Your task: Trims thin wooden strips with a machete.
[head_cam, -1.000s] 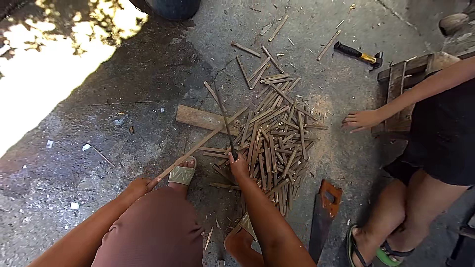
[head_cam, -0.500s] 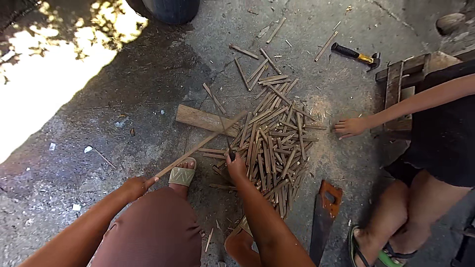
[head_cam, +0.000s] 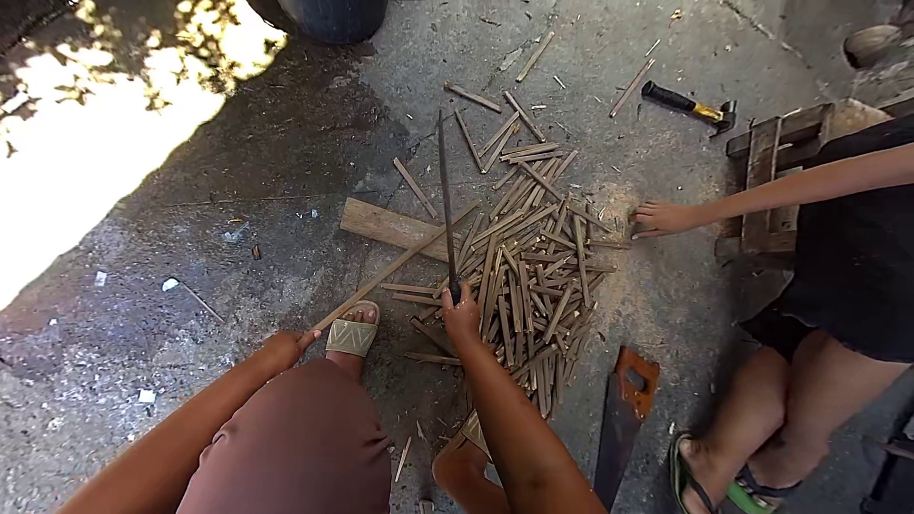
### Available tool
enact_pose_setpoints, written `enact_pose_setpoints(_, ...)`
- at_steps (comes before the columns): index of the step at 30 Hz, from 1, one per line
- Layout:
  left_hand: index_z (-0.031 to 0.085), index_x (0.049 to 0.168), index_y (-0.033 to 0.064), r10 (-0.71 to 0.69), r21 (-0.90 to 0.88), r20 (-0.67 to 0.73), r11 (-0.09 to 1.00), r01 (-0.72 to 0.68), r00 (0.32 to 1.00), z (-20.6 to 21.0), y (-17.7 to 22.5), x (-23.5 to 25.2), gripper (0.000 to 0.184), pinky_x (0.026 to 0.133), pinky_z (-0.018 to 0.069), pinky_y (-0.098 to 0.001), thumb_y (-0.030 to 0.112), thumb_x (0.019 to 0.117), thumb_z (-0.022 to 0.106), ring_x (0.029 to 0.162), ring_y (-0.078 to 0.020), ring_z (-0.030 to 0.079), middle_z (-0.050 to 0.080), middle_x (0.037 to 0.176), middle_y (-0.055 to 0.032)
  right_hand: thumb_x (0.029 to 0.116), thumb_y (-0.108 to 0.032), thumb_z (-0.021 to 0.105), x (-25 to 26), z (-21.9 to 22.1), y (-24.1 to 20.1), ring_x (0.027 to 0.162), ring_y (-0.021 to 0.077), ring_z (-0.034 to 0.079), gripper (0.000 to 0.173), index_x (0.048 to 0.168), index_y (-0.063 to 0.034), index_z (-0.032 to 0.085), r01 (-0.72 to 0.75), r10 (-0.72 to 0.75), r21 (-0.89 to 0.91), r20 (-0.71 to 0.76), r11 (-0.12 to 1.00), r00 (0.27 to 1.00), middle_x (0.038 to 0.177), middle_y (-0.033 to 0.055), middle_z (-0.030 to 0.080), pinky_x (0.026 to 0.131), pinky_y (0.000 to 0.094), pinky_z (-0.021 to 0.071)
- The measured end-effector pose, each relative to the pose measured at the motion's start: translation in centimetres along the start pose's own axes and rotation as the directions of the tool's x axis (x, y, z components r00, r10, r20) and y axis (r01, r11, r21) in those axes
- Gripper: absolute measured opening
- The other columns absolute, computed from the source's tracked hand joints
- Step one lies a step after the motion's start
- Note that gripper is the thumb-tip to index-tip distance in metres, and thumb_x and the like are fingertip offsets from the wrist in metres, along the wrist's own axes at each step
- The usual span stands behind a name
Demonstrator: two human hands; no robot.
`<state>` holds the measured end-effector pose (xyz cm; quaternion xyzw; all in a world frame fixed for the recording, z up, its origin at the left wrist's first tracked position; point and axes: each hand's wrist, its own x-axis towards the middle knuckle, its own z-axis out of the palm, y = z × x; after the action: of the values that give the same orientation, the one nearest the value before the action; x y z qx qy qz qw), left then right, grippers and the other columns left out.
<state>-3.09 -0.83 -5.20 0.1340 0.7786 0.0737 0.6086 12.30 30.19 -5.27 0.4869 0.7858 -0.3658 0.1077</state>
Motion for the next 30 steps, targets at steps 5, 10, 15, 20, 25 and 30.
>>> enact_pose_setpoints(5, 0.06, 0.095, -0.0085, 0.012, -0.058, 0.079, 0.998, -0.007, 0.997, -0.6, 1.2, -1.7, 0.07, 0.083, 0.0448, -0.0489, 0.048, 0.1125, 0.024, 0.082, -0.0291, 0.055, 0.056, 0.085, -0.0185, 0.1093, -0.032, 0.05, 0.6, -1.3, -1.6, 0.104, 0.0404, 0.07, 0.04, 0.132, -0.0008, 0.058, -0.034, 0.049, -0.143, 0.102, 0.989, 0.994, 0.106, 0.0247, 0.071, 0.092, 0.0589, 0.0526)
enact_pose_setpoints(10, 0.053, 0.083, 0.0051, -0.052, -0.127, 0.112, 0.99, 0.067, 0.992, -1.8, 0.6, -3.0, 0.063, 0.057, 0.044, -0.0341, 0.054, 0.1105, 0.025, 0.053, -0.0155, 0.045, 0.044, 0.065, -0.003, 0.1046, -0.023, 0.057, 0.6, -0.7, -2.2, 0.075, 0.0373, 0.068, 0.036, 0.124, 0.0074, 0.06, 0.37, -0.33, 0.085, -0.302, 0.925, 0.894, 0.085, 0.0232, 0.068, 0.07, 0.056, 0.0555)
enact_pose_setpoints(15, 0.059, 0.09, -0.0032, -0.08, -0.061, 0.096, 0.994, 0.086, 0.992, -1.7, 0.9, -3.0, 0.072, 0.075, 0.0454, -0.0462, 0.056, 0.1103, 0.022, 0.073, -0.0248, 0.052, 0.052, 0.079, -0.0127, 0.1095, -0.034, 0.05, 2.8, 0.1, -1.5, 0.107, 0.0411, 0.07, 0.042, 0.135, -0.0021, 0.057, -0.018, 0.038, -0.135, 0.142, 0.991, 0.989, 0.11, 0.0251, 0.071, 0.093, 0.0592, 0.0528)
enact_pose_setpoints(20, 0.061, 0.096, -0.0097, -0.065, 0.005, 0.059, 0.998, 0.065, 0.996, -2.0, 0.9, -3.2, 0.076, 0.086, 0.0453, -0.0526, 0.053, 0.1112, 0.021, 0.086, -0.0331, 0.057, 0.058, 0.089, -0.0219, 0.1087, -0.034, 0.052, 2.4, -1.7, -4.2, 0.083, 0.0401, 0.069, 0.039, 0.127, -0.0008, 0.06, 0.132, -0.132, 0.02, -0.005, 0.991, 0.991, 0.09, 0.0232, 0.068, 0.076, 0.0605, 0.0539)
enact_pose_setpoints(25, 0.057, 0.125, -0.0075, -0.094, 0.18, -0.137, 0.977, 0.118, 0.986, -0.9, 0.0, -2.2, 0.057, 0.098, 0.046, -0.0667, 0.041, 0.1139, 0.03, 0.119, -0.0499, 0.061, 0.063, 0.121, -0.034, 0.1056, -0.026, 0.058, 0.5, -2.9, -3.9, 0.065, 0.0265, 0.064, 0.035, 0.127, 0.0019, 0.059, 0.386, -0.314, 0.175, -0.336, 0.906, 0.888, 0.08, 0.015, 0.066, 0.063, 0.0479, 0.0551)
enact_pose_setpoints(30, 0.046, 0.143, -0.0036, -0.122, 0.219, -0.268, 0.958, 0.183, 0.956, 1.5, 0.8, 1.4, 0.047, 0.101, 0.0484, -0.0624, 0.031, 0.1145, 0.031, 0.127, -0.0489, 0.058, 0.057, 0.137, -0.0323, 0.1097, -0.032, 0.052, 0.4, -2.6, -2.5, 0.073, 0.036, 0.067, 0.039, 0.131, 0.0004, 0.059, 0.166, -0.14, 0.136, -0.182, 0.977, 0.973, 0.086, 0.0223, 0.067, 0.071, 0.0553, 0.0558)
